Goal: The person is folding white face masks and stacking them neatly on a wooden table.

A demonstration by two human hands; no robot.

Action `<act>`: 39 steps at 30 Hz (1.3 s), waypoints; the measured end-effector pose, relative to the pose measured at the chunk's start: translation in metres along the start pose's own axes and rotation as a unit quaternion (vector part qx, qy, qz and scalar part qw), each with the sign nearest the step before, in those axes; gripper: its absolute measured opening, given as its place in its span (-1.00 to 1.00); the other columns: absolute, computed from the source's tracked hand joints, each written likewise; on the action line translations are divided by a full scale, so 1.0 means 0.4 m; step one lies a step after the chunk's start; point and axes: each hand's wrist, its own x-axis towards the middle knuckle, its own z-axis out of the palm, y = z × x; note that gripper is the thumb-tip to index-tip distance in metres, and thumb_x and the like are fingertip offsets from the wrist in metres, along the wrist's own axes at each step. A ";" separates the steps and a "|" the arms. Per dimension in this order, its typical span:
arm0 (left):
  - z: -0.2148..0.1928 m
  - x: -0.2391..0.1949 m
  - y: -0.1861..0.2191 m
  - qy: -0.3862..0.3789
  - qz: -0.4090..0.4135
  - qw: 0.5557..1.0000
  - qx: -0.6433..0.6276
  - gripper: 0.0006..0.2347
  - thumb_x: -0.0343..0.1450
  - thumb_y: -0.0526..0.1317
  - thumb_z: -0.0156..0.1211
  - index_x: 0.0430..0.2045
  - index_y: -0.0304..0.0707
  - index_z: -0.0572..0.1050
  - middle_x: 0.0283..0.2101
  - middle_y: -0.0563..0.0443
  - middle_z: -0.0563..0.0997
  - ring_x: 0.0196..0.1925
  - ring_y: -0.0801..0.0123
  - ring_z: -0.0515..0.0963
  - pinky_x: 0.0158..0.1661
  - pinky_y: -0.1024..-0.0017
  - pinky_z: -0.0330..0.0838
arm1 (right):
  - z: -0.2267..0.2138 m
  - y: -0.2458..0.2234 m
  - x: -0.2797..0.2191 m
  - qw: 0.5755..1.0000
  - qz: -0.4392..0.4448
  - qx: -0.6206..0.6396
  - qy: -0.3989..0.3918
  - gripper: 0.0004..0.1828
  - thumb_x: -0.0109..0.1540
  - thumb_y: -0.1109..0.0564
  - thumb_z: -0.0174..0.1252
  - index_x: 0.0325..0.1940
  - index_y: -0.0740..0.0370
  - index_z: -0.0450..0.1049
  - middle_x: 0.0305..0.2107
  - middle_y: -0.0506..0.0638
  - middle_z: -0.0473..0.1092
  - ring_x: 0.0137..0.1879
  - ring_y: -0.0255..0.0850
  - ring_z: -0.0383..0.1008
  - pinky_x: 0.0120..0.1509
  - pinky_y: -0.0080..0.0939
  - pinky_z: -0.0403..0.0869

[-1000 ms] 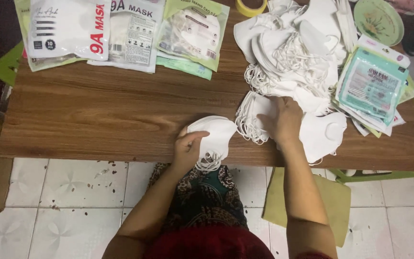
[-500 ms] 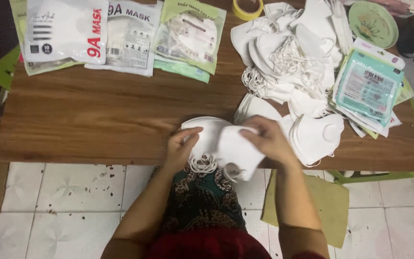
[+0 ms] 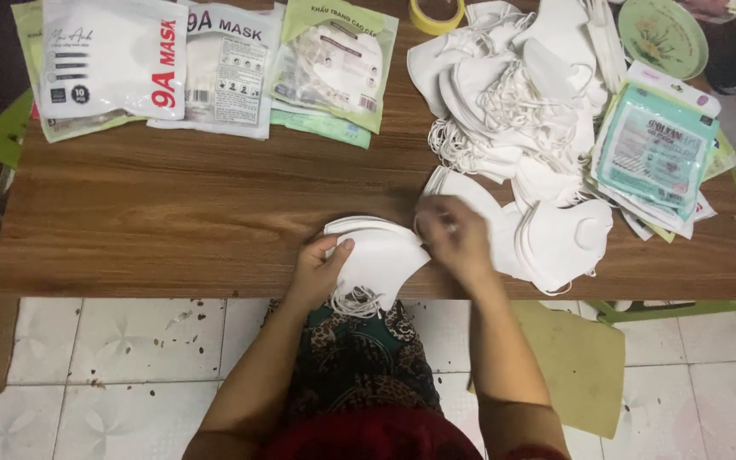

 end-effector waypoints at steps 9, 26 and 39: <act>0.010 -0.003 0.060 0.004 -0.022 1.000 -0.006 -0.83 0.48 -0.23 0.29 -0.41 -0.39 0.66 -0.63 0.01 0.60 -0.55 0.55 0.45 -0.48 0.60 0.44 | -0.118 0.092 0.048 0.967 0.136 -0.210 -0.043 -0.16 0.07 -0.11 0.46 0.40 -0.06 0.33 0.22 0.18 0.34 0.26 0.35 0.37 0.36 0.31 0.36; 0.021 -0.023 0.062 0.008 -0.019 1.000 -0.011 -0.82 0.48 -0.20 0.30 -0.46 -0.32 0.65 -0.63 0.03 0.61 -0.55 0.60 0.47 -0.47 0.66 0.43 | -0.080 0.167 0.028 0.930 -0.044 -0.344 0.125 -0.70 0.14 0.19 0.41 -0.07 0.13 0.55 -0.25 0.04 0.38 0.00 0.06 0.44 0.08 -0.02 0.36; -0.004 0.022 0.006 -0.001 0.019 1.000 -0.007 -0.83 0.48 -0.22 0.32 -0.51 -0.29 0.65 -0.66 0.04 0.60 -0.56 0.62 0.44 -0.50 0.66 0.42 | -0.042 -0.053 -0.034 0.991 0.014 0.124 -0.053 -0.79 0.11 0.20 0.46 -0.23 0.22 0.60 -0.49 0.15 0.54 -0.30 -0.10 0.56 -0.13 -0.04 0.51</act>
